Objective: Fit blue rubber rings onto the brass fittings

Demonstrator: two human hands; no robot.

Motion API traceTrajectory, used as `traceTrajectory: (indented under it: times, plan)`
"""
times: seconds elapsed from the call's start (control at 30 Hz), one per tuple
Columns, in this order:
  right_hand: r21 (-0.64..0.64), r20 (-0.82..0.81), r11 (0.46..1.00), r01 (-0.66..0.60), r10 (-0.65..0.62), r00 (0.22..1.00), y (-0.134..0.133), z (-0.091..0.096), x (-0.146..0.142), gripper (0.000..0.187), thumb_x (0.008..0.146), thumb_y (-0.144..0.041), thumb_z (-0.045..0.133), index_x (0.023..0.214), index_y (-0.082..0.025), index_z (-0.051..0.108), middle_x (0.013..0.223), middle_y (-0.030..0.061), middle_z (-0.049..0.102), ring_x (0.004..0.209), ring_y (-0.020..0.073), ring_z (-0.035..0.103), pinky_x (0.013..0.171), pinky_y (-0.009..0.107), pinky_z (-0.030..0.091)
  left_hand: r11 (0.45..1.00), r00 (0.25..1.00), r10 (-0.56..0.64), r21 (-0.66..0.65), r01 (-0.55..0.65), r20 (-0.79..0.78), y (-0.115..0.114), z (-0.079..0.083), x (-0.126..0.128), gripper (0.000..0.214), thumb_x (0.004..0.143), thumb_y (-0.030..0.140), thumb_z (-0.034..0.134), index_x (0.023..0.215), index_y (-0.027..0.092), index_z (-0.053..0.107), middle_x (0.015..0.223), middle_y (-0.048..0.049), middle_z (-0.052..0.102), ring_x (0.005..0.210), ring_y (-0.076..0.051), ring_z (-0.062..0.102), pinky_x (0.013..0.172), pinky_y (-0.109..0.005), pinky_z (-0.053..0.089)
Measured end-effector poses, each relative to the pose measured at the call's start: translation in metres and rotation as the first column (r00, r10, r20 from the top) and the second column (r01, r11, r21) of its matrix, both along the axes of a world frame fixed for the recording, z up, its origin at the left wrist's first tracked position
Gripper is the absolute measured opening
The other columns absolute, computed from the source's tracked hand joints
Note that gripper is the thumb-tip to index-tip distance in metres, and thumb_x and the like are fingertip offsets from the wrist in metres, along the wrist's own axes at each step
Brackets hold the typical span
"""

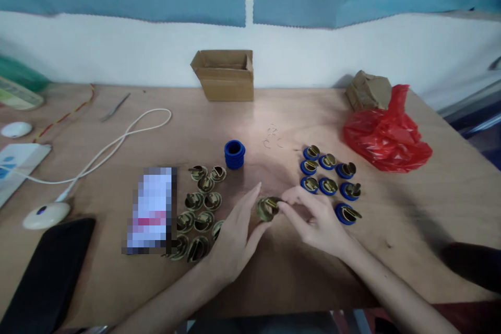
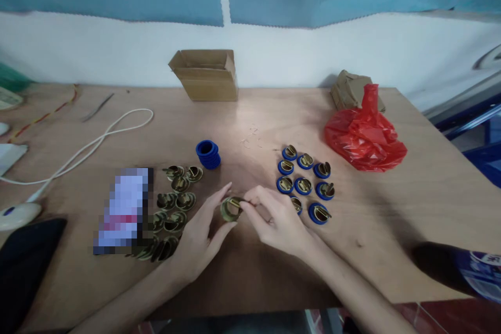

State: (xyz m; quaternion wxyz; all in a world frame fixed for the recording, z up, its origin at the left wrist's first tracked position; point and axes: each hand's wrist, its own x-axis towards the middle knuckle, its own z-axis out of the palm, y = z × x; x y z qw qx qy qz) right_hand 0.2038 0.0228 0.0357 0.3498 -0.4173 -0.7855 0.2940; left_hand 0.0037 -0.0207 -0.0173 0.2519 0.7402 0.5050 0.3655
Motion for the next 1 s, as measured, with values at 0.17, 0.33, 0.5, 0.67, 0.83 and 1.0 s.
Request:
traceTrajectory:
  times: [0.17,0.33,0.5,0.67,0.83,1.0]
  plan:
    - [-0.079,-0.073,0.994,-0.070,0.064,0.995,-0.001,-0.003,-0.009,0.012,0.099,-0.023,0.054,0.089,-0.022,0.060,0.076,-0.0005,0.069,0.065,0.0132,0.065,0.059,0.024,0.050,0.994,0.983,0.027,-0.105,-0.008,0.180,-0.004,0.002,0.001,0.047,0.095,0.019,0.056,0.141,0.026,0.046,0.138,-0.0092,0.064,0.127,-0.024,0.062,0.108,-0.041,0.051]
    - [0.006,0.009,0.995,-0.097,0.097,0.995,-0.002,-0.010,-0.014,0.014,0.099,-0.025,0.054,0.089,-0.020,0.061,0.080,0.0037,0.071,0.073,0.0172,0.067,0.067,0.029,0.051,0.969,0.943,0.066,-0.247,0.018,0.327,-0.004,0.010,0.004,0.049,0.098,0.024,0.055,0.145,0.025,0.042,0.141,-0.0110,0.060,0.129,-0.024,0.060,0.109,-0.041,0.049]
    - [-0.067,0.027,0.996,-0.060,0.062,0.998,0.017,0.008,-0.018,0.022,0.103,-0.030,0.047,0.086,-0.020,0.058,0.067,-0.0021,0.063,0.053,0.0108,0.057,0.051,0.024,0.042,0.928,0.869,0.249,-0.363,-0.088,0.428,0.001,0.015,0.008,0.030,0.097,0.031,0.058,0.125,0.022,0.055,0.125,-0.0088,0.067,0.116,-0.022,0.066,0.099,-0.036,0.053]
    - [0.193,0.204,0.979,-0.073,0.032,0.979,0.075,0.024,-0.039,0.011,0.098,-0.028,0.055,0.101,-0.018,0.060,0.094,0.0060,0.069,0.085,0.0201,0.065,0.080,0.034,0.051,0.907,0.789,0.272,-0.421,-0.019,0.550,0.005,0.012,0.012,0.024,0.090,0.030,0.066,0.112,0.021,0.058,0.108,-0.0052,0.070,0.105,-0.019,0.069,0.091,-0.032,0.056]
    - [0.247,0.348,0.943,-0.222,0.127,0.929,0.117,0.009,-0.072,0.034,0.095,-0.033,0.062,0.120,-0.010,0.059,0.124,0.0169,0.063,0.116,0.0276,0.059,0.103,0.042,0.046,0.918,0.771,0.242,-0.397,0.015,0.589,0.006,0.010,0.013,0.025,0.088,0.031,0.067,0.110,0.021,0.061,0.106,-0.0051,0.069,0.103,-0.019,0.070,0.093,-0.034,0.057]
    - [0.280,0.254,0.945,-0.169,0.097,0.962,0.117,0.007,-0.080,0.025,0.096,-0.034,0.062,0.113,-0.016,0.064,0.119,0.0116,0.064,0.109,0.0250,0.062,0.100,0.041,0.047,0.903,0.778,0.275,-0.429,-0.007,0.565,0.006,0.013,0.011,0.029,0.090,0.031,0.064,0.118,0.021,0.063,0.114,-0.0070,0.071,0.107,-0.021,0.069,0.092,-0.033,0.058]
